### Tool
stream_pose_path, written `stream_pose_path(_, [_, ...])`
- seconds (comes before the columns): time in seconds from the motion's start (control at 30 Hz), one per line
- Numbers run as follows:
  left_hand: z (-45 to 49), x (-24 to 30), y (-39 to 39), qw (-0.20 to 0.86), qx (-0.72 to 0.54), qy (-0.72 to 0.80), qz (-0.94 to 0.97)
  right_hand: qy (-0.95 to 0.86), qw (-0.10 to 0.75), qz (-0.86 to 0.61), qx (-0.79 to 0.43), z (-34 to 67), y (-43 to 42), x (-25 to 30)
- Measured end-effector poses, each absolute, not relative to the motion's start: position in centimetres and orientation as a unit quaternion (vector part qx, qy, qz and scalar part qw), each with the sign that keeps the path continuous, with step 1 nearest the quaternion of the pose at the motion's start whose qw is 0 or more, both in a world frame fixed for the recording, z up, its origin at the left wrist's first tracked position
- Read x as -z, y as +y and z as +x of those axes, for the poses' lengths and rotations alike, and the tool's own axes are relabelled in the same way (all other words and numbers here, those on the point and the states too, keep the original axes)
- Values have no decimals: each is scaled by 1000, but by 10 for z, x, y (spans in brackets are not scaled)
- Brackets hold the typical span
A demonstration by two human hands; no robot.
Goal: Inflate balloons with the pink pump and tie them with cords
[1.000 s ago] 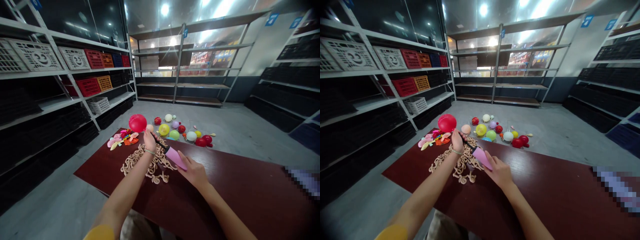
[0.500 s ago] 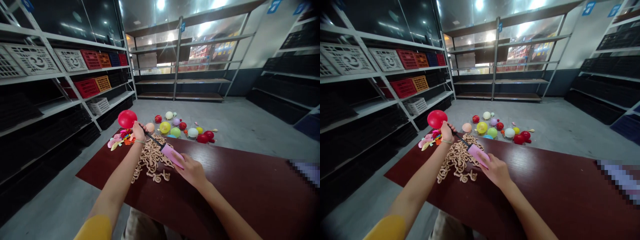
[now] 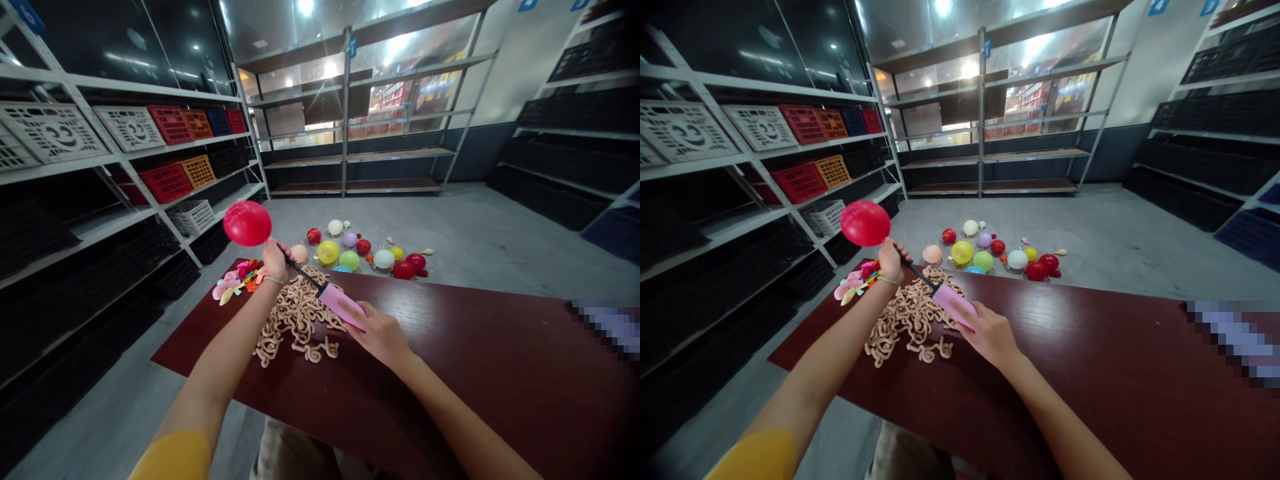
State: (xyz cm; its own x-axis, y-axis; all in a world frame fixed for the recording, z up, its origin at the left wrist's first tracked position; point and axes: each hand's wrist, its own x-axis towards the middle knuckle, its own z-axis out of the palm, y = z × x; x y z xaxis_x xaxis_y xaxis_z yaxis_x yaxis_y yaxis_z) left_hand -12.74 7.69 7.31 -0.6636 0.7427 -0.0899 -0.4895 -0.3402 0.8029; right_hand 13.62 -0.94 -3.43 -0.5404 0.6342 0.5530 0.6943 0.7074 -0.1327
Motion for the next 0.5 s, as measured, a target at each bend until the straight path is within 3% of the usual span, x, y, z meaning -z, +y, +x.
stream_pose_path(0.13, [-132, -82, 83, 356, -820, 420, 154, -866, 309, -387, 71, 135, -12, 34])
stream_pose_path(0.27, [-83, -50, 70, 407, -795, 419, 161, -849, 305, -421, 91, 138, -12, 39])
stream_pose_path(0.5, [-35, 1, 45, 397, -817, 397, 134, -878, 211, -421, 89, 156, 15, 28])
